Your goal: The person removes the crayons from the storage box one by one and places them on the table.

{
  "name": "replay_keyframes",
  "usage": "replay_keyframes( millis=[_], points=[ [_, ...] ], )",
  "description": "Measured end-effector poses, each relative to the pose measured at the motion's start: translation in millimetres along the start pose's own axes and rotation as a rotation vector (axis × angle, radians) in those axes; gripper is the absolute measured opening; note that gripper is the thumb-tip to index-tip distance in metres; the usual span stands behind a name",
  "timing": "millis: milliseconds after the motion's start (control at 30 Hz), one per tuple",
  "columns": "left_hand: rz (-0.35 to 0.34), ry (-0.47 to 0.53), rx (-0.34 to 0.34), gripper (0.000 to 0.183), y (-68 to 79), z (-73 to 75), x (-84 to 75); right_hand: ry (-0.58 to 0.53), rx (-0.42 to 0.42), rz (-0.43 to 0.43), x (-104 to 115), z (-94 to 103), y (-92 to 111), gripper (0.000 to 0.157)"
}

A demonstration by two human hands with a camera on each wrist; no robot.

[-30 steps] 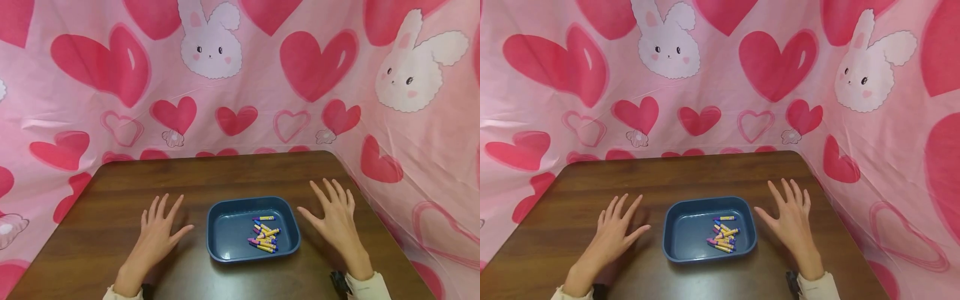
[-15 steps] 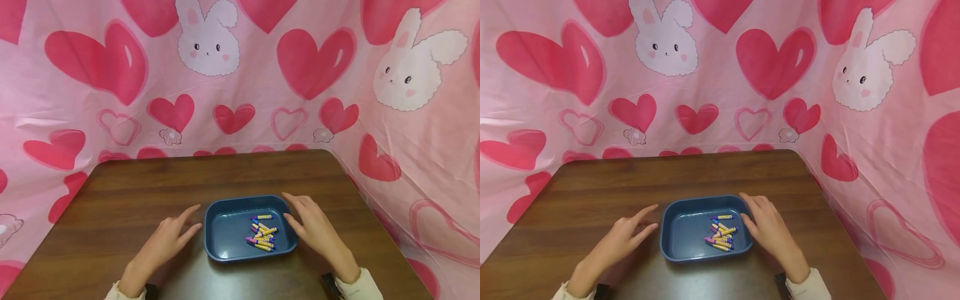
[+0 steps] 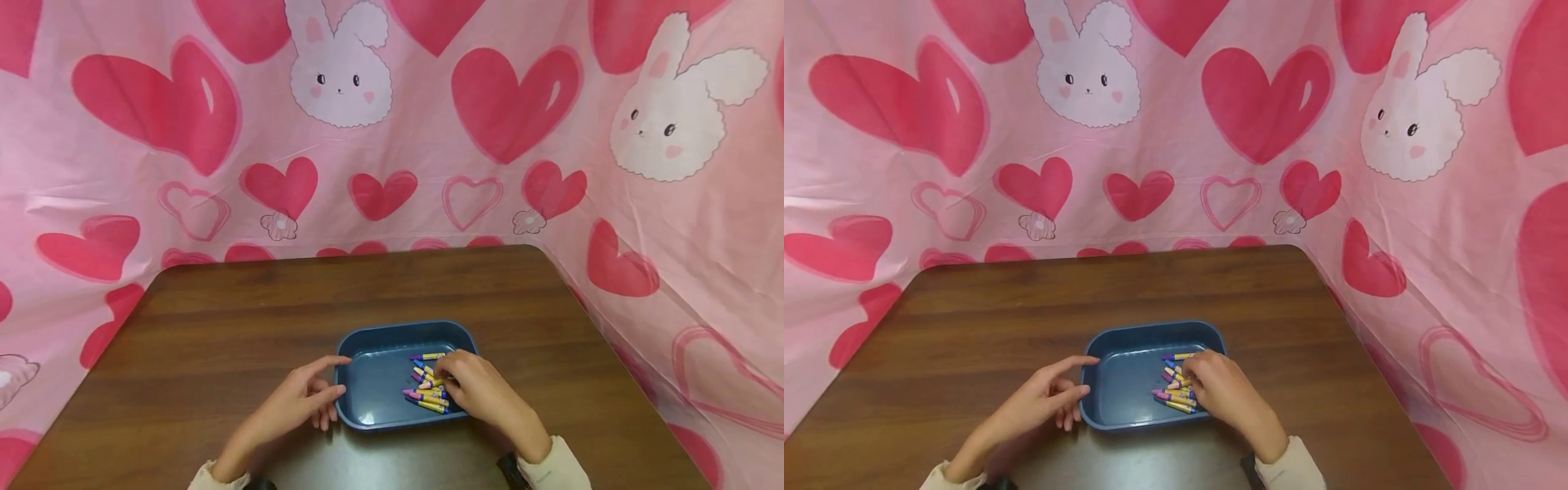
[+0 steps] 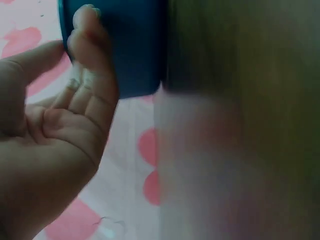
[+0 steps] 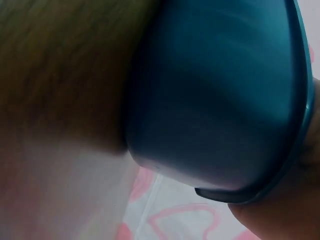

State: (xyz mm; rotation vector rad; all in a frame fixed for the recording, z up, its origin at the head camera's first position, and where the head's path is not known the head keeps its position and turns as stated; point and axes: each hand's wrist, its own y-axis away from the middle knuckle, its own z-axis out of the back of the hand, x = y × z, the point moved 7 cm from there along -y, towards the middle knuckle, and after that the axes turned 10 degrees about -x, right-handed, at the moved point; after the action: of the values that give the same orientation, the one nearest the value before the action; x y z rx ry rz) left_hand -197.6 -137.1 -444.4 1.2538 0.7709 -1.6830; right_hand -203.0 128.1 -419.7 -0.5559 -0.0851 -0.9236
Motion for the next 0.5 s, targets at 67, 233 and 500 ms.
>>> replay_keyframes(
  millis=[67, 233, 500],
  points=[
    [0.008, 0.04, 0.006, 0.055, 0.5, -1.3, 1.8, 0.017, 0.009, -0.022, -1, -1.3, -1, 0.015],
    [-0.006, 0.102, -0.003, 0.057, -0.3, -1.4, 4.1, 0.049, 0.029, -0.026, -1, -3.3, -2, 0.012],
    [-0.022, 0.253, 0.028, 0.058, -1.2, -6.5, 14.5, 0.087, 0.037, 0.015, 3, -2.8, 1, 0.014]
  ],
)
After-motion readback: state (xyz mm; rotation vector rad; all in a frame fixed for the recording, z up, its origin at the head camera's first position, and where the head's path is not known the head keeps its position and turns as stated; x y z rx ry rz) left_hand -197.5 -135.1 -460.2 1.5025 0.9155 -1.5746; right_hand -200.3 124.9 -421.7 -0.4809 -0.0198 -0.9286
